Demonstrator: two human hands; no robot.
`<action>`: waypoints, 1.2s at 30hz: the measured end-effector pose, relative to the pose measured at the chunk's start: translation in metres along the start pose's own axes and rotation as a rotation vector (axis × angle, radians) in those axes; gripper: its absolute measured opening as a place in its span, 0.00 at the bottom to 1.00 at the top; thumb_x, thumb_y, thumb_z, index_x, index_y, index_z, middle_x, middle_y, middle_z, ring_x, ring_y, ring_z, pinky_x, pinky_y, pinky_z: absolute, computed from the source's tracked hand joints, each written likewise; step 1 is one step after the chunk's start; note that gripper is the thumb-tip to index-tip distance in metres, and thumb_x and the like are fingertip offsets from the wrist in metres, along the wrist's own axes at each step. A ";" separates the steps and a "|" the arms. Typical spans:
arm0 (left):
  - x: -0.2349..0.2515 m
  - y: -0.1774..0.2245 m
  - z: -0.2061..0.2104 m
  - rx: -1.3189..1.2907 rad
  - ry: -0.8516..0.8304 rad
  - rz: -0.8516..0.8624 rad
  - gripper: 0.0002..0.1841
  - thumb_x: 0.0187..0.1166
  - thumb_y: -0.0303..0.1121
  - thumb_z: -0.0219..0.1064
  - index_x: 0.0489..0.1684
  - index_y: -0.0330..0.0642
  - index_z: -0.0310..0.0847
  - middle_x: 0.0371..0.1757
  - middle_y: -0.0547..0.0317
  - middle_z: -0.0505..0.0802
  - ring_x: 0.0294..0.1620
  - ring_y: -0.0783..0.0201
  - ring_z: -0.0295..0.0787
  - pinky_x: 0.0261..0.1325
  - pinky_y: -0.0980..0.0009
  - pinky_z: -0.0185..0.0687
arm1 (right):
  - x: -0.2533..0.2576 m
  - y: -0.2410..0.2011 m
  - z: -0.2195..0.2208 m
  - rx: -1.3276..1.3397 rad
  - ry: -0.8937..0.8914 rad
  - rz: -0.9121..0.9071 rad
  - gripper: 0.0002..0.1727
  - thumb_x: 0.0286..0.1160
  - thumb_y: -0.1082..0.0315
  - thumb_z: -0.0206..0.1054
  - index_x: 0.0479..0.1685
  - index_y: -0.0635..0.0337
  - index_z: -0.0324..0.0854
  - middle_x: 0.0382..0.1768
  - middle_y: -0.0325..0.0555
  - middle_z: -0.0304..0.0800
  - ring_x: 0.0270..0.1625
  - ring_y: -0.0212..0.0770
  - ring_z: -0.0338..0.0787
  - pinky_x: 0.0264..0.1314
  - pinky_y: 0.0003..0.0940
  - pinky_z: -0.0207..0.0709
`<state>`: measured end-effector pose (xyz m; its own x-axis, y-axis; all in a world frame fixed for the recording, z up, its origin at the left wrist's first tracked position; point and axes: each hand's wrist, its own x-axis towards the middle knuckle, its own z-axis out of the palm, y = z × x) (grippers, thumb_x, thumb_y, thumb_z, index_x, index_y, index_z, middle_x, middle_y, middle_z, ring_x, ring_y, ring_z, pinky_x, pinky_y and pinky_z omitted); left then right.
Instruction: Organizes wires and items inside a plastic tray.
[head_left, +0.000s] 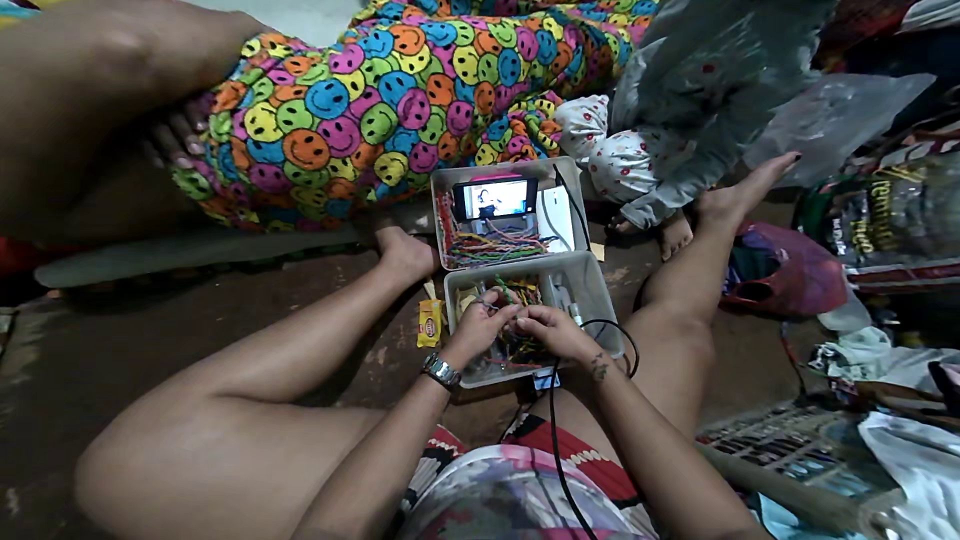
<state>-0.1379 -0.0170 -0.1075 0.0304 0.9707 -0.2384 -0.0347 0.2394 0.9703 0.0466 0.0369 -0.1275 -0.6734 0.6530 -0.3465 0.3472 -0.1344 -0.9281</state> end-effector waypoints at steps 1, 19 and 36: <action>0.000 0.000 0.001 -0.006 0.010 0.001 0.09 0.83 0.26 0.64 0.56 0.34 0.80 0.45 0.63 0.88 0.37 0.76 0.85 0.45 0.77 0.85 | 0.000 -0.001 0.000 -0.015 -0.006 0.010 0.15 0.90 0.66 0.56 0.53 0.67 0.86 0.49 0.46 0.92 0.52 0.30 0.89 0.63 0.31 0.81; -0.001 0.000 0.002 0.136 -0.109 -0.042 0.12 0.81 0.29 0.67 0.57 0.34 0.81 0.44 0.63 0.87 0.40 0.78 0.83 0.48 0.80 0.82 | -0.003 0.001 -0.001 0.059 0.027 0.001 0.07 0.71 0.69 0.76 0.35 0.63 0.87 0.33 0.34 0.89 0.36 0.21 0.85 0.46 0.22 0.80; -0.002 0.003 0.001 0.020 -0.057 -0.009 0.09 0.83 0.27 0.66 0.55 0.34 0.84 0.47 0.62 0.91 0.42 0.77 0.87 0.51 0.78 0.85 | -0.005 -0.003 0.003 0.262 -0.032 -0.005 0.15 0.90 0.71 0.49 0.42 0.67 0.81 0.39 0.36 0.90 0.44 0.26 0.89 0.58 0.28 0.84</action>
<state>-0.1374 -0.0178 -0.1038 0.0871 0.9656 -0.2449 -0.0143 0.2471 0.9689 0.0470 0.0317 -0.1229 -0.6965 0.6305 -0.3426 0.1663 -0.3225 -0.9318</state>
